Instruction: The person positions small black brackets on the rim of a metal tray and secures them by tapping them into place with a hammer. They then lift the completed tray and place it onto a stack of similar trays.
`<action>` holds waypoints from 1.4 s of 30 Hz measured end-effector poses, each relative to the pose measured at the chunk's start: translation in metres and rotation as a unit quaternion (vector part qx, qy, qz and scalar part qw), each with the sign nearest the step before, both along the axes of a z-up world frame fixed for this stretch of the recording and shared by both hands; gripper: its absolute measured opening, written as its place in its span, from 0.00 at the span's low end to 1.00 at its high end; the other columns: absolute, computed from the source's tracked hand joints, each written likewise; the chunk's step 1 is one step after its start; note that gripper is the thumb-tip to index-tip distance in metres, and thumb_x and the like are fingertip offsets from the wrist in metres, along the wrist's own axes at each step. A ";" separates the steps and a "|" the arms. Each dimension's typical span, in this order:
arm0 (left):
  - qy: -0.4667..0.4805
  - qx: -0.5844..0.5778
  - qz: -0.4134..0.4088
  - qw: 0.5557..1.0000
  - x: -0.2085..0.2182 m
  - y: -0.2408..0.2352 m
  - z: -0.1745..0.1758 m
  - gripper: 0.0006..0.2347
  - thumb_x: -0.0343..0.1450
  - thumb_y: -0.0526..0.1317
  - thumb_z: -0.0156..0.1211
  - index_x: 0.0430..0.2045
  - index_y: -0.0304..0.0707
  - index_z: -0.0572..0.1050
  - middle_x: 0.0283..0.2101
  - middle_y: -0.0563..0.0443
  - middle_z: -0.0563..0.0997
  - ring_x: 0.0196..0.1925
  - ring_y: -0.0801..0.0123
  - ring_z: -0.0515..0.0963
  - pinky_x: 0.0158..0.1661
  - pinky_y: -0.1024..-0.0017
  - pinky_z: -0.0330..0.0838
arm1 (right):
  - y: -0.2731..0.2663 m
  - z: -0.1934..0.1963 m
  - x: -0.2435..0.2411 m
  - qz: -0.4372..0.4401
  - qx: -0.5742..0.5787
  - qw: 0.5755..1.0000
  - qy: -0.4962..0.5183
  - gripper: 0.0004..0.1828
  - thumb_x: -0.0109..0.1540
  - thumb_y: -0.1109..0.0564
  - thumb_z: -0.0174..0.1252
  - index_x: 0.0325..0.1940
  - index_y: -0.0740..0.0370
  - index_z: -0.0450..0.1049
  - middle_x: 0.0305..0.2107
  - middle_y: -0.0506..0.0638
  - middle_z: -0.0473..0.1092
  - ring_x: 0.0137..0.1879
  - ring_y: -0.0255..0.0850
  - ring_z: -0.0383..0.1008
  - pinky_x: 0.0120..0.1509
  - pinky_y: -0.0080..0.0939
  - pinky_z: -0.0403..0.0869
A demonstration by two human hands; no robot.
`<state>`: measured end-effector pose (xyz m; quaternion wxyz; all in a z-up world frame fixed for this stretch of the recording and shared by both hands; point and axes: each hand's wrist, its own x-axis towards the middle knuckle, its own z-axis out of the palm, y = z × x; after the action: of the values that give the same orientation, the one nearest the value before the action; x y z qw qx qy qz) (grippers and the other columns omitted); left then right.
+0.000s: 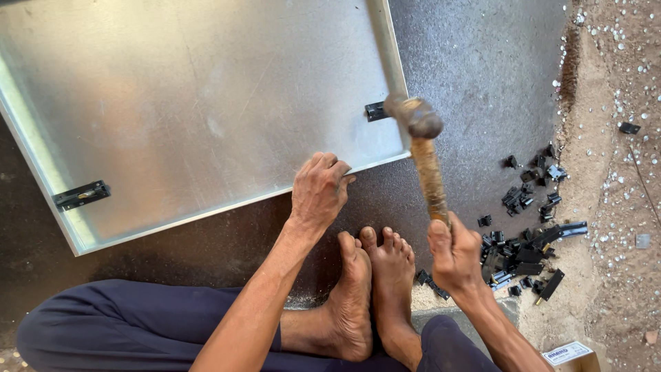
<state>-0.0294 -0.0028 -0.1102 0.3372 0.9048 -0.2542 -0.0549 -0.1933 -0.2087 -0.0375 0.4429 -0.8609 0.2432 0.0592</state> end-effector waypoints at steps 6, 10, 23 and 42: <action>0.039 -0.060 -0.005 0.997 0.027 0.003 0.033 0.13 0.59 0.46 0.77 0.24 0.36 0.83 0.28 0.47 0.81 0.34 0.59 0.78 0.38 0.62 0.71 | 0.002 0.020 0.012 -0.034 0.006 0.999 0.041 0.27 0.71 0.42 0.46 0.27 0.65 0.66 0.14 0.46 0.61 0.19 0.31 0.58 0.21 0.36 0.59; 0.080 -0.192 0.038 0.977 0.109 -0.029 0.029 0.05 0.71 0.37 0.67 0.27 0.35 0.81 0.27 0.47 0.82 0.27 0.66 0.82 0.32 0.67 0.75 | -0.003 0.030 0.008 -0.002 0.005 0.992 -0.129 0.27 0.71 0.39 0.43 0.29 0.63 0.65 0.15 0.44 0.62 0.19 0.29 0.61 0.21 0.35 0.60; 0.209 0.057 0.045 0.975 0.166 -0.061 0.025 0.15 0.49 0.44 0.84 0.16 0.39 0.81 0.26 0.49 0.85 0.32 0.62 0.85 0.37 0.63 0.79 | -0.025 0.021 0.014 -0.057 0.103 0.941 -0.317 0.20 0.70 0.40 0.47 0.42 0.59 0.66 0.25 0.43 0.66 0.24 0.32 0.64 0.23 0.31 0.66; 0.129 0.060 0.052 0.988 0.167 -0.071 0.017 0.12 0.49 0.38 0.78 0.20 0.36 0.82 0.30 0.40 0.84 0.36 0.50 0.84 0.38 0.56 0.80 | 0.020 -0.027 -0.024 0.040 -0.042 0.991 -0.120 0.24 0.71 0.43 0.46 0.36 0.66 0.73 0.21 0.51 0.70 0.25 0.38 0.73 0.27 0.43 0.71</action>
<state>0.1378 -0.0742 -0.0935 0.3148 0.9205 -0.1576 -0.1693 -0.2175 -0.1891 -0.0647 0.4299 -0.8886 0.1557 -0.0367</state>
